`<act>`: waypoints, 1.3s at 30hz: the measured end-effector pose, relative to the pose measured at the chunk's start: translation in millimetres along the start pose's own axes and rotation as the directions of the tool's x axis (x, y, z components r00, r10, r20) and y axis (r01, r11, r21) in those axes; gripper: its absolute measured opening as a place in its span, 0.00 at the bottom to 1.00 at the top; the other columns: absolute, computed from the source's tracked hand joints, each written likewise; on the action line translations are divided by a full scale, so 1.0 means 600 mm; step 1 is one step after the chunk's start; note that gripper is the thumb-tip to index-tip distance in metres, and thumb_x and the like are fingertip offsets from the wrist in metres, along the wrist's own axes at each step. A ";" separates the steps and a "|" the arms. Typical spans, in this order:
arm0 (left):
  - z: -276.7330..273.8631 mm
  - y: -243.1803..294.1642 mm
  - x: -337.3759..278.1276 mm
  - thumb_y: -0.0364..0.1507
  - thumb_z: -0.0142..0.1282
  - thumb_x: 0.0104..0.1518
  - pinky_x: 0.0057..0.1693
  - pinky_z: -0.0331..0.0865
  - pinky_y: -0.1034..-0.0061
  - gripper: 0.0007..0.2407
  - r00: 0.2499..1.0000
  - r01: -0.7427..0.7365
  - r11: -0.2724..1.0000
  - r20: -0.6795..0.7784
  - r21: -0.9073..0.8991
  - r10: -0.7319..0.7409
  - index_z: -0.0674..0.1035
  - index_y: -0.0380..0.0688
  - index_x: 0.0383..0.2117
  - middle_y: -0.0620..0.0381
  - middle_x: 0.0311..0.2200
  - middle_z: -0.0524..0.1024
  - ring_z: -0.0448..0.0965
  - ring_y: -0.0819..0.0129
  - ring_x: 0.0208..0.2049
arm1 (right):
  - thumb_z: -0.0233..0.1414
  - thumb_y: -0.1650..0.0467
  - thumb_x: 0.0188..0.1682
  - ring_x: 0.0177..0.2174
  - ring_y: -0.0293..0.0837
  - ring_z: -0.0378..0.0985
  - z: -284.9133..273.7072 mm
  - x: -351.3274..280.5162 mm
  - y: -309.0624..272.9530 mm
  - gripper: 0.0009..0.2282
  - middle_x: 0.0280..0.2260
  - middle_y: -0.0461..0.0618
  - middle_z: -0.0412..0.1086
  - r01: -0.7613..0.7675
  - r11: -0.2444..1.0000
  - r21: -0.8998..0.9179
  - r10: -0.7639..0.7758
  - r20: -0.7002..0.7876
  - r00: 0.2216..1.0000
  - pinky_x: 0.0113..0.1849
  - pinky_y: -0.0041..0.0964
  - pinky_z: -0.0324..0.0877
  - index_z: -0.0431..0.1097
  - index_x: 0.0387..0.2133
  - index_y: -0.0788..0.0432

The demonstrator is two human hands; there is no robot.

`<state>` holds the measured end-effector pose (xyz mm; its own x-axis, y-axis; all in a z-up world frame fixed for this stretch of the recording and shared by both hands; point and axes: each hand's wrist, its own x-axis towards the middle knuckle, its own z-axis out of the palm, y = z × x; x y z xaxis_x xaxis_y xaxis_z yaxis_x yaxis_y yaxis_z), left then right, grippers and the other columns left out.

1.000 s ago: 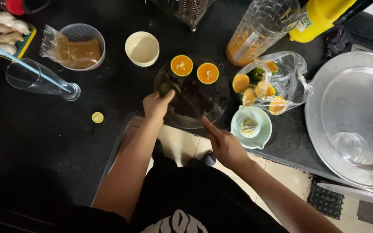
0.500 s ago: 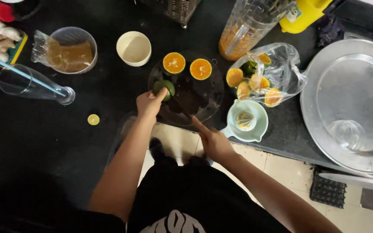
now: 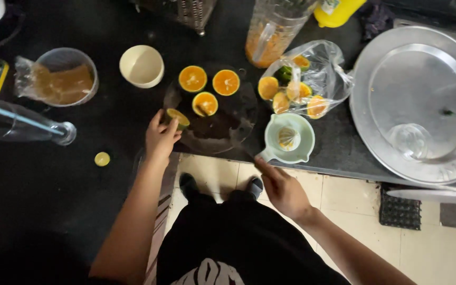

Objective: Squeezing oranges using a manual juicer and pouring the juice into a pitcher.

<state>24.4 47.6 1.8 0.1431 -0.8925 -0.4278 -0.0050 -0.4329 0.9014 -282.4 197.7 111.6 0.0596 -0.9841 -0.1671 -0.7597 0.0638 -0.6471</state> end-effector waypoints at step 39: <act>0.337 -0.006 -0.128 0.54 0.75 0.29 0.53 0.73 0.48 0.35 0.707 -0.707 0.603 0.378 0.370 0.598 0.79 0.67 0.52 0.57 0.54 0.68 0.80 0.43 0.49 | 0.37 0.50 0.60 0.36 0.46 0.80 -0.121 0.073 0.165 0.27 0.41 0.59 0.80 -0.270 0.620 0.736 0.411 -0.013 0.911 0.37 0.33 0.67 0.76 0.50 0.55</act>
<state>-186.9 92.1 17.8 -0.2757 -0.9378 0.2110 -0.4701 0.3229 0.8214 -401.9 148.7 94.3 -0.2665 -0.8728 -0.4090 -0.0105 0.4269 -0.9042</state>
